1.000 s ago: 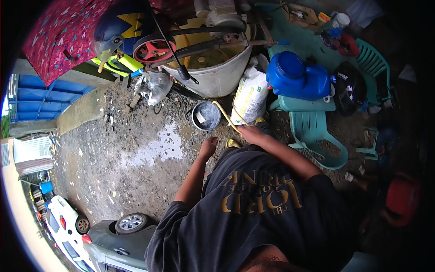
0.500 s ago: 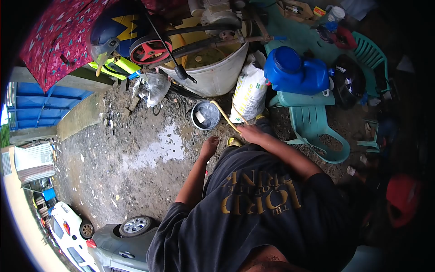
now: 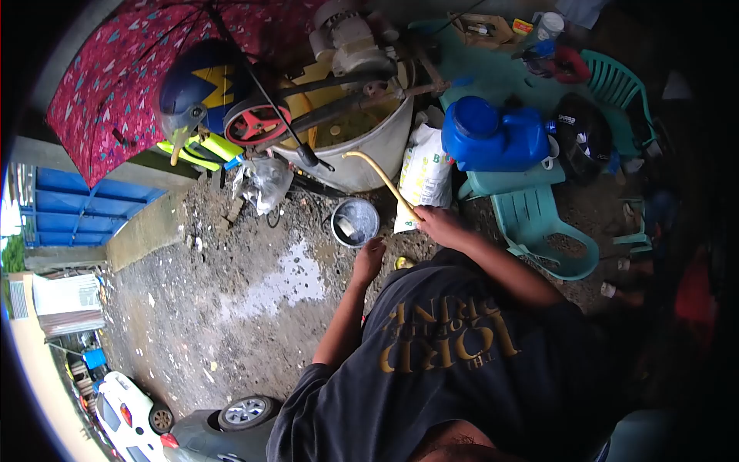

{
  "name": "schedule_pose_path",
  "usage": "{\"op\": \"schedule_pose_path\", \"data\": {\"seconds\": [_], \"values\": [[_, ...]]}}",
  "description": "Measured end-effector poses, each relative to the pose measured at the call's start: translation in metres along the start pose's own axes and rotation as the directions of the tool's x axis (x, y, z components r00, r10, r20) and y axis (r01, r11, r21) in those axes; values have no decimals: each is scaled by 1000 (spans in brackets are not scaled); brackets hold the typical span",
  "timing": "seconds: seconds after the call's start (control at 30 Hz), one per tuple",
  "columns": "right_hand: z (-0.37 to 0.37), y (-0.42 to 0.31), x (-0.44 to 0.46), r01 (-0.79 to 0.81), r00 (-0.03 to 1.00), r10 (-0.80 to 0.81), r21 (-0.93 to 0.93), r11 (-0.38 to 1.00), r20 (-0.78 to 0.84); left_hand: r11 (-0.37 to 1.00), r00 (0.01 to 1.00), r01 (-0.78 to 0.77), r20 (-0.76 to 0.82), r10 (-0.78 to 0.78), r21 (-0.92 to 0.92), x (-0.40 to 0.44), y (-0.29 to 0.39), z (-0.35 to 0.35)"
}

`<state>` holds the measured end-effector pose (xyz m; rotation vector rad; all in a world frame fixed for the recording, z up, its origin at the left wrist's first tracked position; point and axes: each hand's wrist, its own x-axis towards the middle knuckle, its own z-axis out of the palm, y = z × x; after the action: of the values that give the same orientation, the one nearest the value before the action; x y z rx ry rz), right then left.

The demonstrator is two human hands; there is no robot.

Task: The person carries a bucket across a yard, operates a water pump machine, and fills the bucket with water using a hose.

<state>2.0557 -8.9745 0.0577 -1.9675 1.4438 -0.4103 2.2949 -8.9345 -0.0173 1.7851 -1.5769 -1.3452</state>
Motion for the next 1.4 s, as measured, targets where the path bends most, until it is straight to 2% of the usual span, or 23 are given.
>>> {"op": "schedule_pose_path", "data": {"seconds": [0.03,0.13,0.27,0.37,0.47,0.57,0.6,0.67,0.73,0.77,0.8,0.83,0.87,0.9,0.97,1.03,1.1,1.13,1.17,1.23,1.3,1.33,1.4], "values": [[-8,-1,4,39,998,-38,20,999,-41,997,998,-66,7,66,-33,4,10,2],[-37,-9,23,119,985,-111,58,991,-134,944,941,-279,-144,306,178,17,47,14],[-78,-27,46,114,992,-116,35,993,53,870,866,-468,-117,487,158,35,105,23],[-102,-22,49,123,990,-128,75,990,60,915,914,-392,-71,399,97,44,124,31],[-116,-1,63,151,987,-143,111,982,-78,939,939,-344,-30,343,-11,59,134,42],[-120,11,97,-12,999,4,151,988,54,911,917,-398,-78,392,-104,79,142,60],[-109,18,116,-22,999,10,228,973,53,894,900,-433,-104,423,-114,88,146,63],[-89,22,156,7,1000,-5,191,982,-12,872,903,-421,-208,377,-250,115,154,68],[-85,15,190,-64,998,69,268,961,-8,902,919,-307,-342,197,-305,124,187,56],[-72,20,205,-30,996,51,279,960,-69,961,932,-145,-357,53,-236,136,194,45],[-65,19,210,12,986,26,225,974,-167,889,875,-320,-463,144,-328,157,184,44],[-65,19,215,50,964,-6,158,986,-267,907,834,-371,-500,231,-199,177,173,40],[-78,19,212,135,961,-111,81,988,-254,910,785,-410,-532,316,-65,197,162,36],[-103,22,206,220,950,-214,1,975,-227,912,787,-297,-469,401,282,207,158,28],[-166,38,201,256,958,-242,81,963,-154,937,817,-14,-536,213,350,219,177,29],[-227,69,215,275,953,-252,129,953,-171,844,795,112,-557,240,524,232,172,33],[-294,106,252,199,975,-185,119,973,-119,762,747,155,-579,326,629,240,161,34],[-323,124,277,174,976,-161,76,982,-146,751,774,153,-550,312,642,242,164,33],[-348,143,306,148,975,-141,30,989,-171,643,785,151,-486,384,751,245,163,32],[-369,193,380,199,931,-226,-122,972,-287,581,797,176,-461,389,795,248,175,28],[-382,227,443,208,865,-325,-317,925,-383,505,844,-12,-262,468,863,252,177,16],[-383,243,477,236,866,-361,-354,905,-345,781,899,20,-354,259,624,257,168,14],[-378,263,541,300,861,-433,-421,856,-268,766,911,6,-320,261,643,262,154,6]]}}
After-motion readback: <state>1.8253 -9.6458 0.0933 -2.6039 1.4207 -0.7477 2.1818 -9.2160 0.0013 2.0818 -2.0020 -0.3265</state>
